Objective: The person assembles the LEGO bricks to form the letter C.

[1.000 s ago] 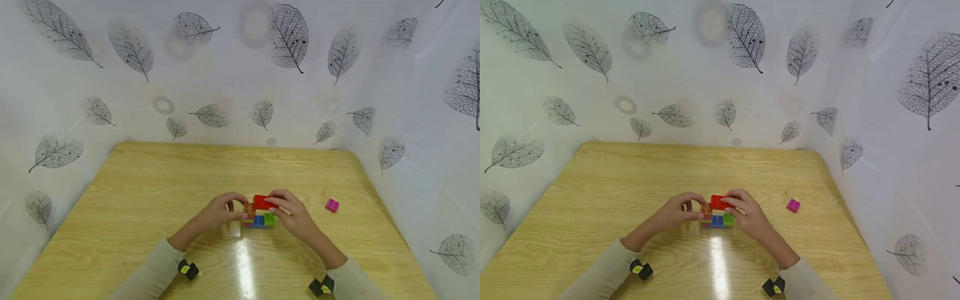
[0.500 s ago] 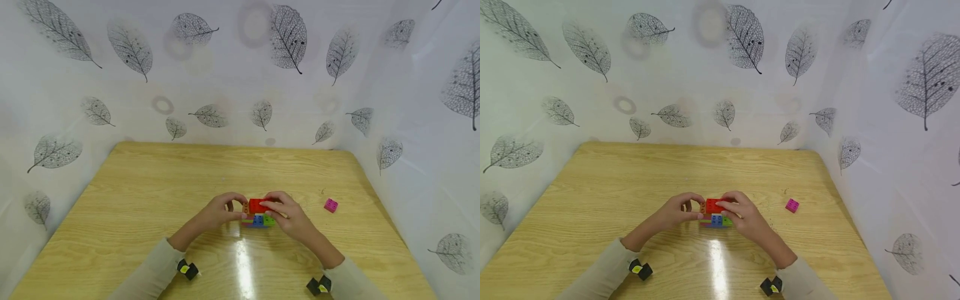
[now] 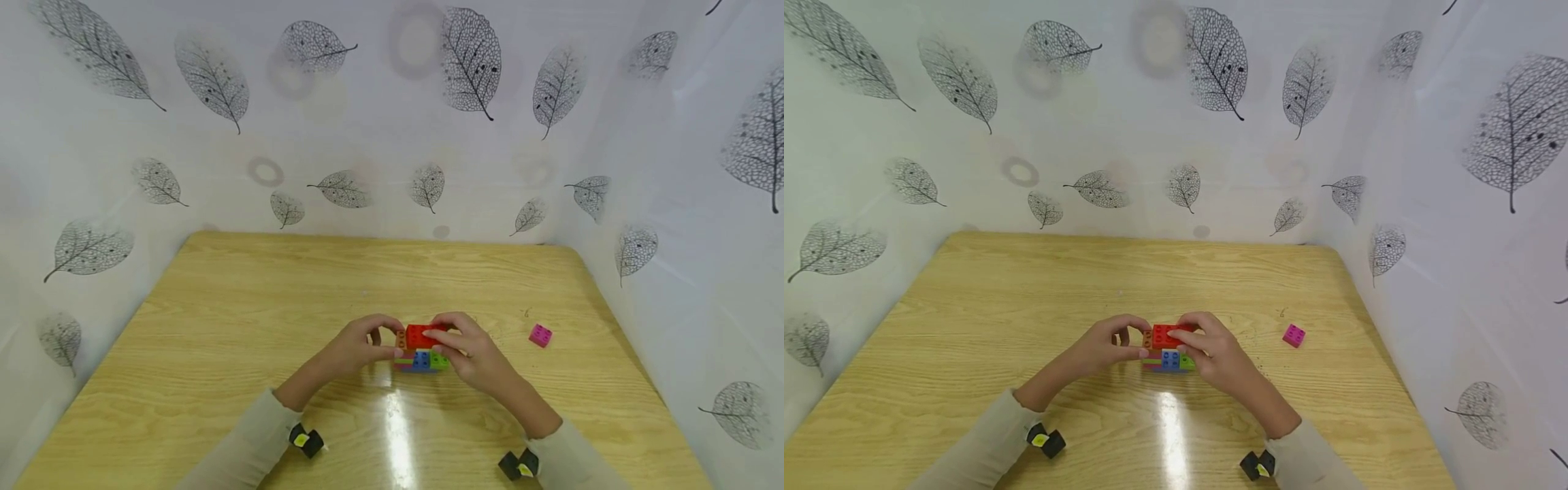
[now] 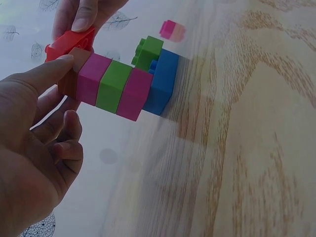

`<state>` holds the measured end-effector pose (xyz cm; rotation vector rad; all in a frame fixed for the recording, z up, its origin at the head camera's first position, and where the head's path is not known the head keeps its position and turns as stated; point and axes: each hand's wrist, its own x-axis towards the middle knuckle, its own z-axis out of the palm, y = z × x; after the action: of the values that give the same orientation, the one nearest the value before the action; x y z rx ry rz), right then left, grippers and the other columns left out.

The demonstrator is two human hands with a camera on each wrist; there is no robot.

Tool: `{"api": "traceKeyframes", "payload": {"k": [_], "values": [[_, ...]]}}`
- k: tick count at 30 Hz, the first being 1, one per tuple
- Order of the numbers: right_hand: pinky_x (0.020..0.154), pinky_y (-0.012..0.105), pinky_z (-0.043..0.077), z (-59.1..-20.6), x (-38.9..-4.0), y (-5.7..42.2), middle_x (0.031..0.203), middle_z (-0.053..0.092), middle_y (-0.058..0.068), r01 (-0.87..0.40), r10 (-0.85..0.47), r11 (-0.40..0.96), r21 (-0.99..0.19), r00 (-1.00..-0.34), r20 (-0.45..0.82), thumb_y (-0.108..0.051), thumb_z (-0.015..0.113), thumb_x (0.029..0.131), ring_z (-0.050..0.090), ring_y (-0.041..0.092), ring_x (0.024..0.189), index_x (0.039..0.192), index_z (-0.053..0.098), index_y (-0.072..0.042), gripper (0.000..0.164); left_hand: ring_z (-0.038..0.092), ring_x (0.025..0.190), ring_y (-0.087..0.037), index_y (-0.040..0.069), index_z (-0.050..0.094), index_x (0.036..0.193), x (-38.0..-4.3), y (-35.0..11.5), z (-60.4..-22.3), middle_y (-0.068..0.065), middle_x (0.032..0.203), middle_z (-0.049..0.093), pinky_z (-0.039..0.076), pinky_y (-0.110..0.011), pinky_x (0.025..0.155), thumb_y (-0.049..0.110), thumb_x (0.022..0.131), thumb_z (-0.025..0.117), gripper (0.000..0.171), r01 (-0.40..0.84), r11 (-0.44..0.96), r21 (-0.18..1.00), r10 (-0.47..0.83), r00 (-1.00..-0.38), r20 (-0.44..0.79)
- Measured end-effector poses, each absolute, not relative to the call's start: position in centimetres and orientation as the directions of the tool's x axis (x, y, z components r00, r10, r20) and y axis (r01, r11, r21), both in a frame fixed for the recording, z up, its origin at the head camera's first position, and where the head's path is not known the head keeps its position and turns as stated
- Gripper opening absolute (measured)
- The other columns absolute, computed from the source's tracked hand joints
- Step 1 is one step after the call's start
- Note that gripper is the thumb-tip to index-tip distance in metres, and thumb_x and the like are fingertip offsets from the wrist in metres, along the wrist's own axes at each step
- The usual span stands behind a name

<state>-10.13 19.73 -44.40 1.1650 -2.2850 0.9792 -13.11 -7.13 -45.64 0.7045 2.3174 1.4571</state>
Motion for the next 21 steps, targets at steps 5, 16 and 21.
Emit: {"api": "traceKeyframes", "payload": {"k": [5, 16, 21], "values": [[0.082, 0.034, 0.059, -44.23, -10.08, 19.72, 0.118, 0.063, 0.018, -0.824, -0.545, 0.417, -0.383, -0.564, 0.621, 0.013, 0.080, 0.073, 0.060, 0.027, 0.107, 0.113, 0.076, -0.001, 0.043, 0.054, 0.078, -0.018, 0.028, 0.066, 0.122, -13.09, -7.09, -45.72, 0.007, 0.117, 0.064, 0.045, -0.026, 0.057, 0.037, 0.089, 0.078, 0.036, 0.237, 0.361, 0.902, 0.554, -0.833, -0.003], [0.092, 0.016, 0.049, -44.72, -9.91, 19.61, 0.117, 0.063, 0.014, -0.823, -0.534, 0.449, -0.347, -0.559, 0.635, 0.009, 0.081, 0.073, 0.058, 0.025, 0.106, 0.112, 0.076, -0.001, 0.040, 0.055, 0.078, -0.017, 0.027, 0.066, 0.122, -13.17, -6.99, -45.91, 0.007, 0.119, 0.064, 0.047, -0.027, 0.056, 0.037, 0.089, 0.078, 0.037, 0.260, 0.361, 0.895, 0.561, -0.828, 0.014], [0.083, 0.031, 0.057, -44.55, -10.12, 19.50, 0.115, 0.064, 0.015, -0.838, -0.547, 0.451, -0.306, -0.531, 0.648, 0.009, 0.082, 0.072, 0.060, 0.027, 0.104, 0.110, 0.076, -0.001, 0.040, 0.056, 0.077, -0.017, 0.026, 0.066, 0.122, -13.12, -7.04, -45.78, 0.008, 0.118, 0.065, 0.048, -0.028, 0.057, 0.036, 0.089, 0.078, 0.036, 0.273, 0.361, 0.892, 0.562, -0.827, 0.026]]}}
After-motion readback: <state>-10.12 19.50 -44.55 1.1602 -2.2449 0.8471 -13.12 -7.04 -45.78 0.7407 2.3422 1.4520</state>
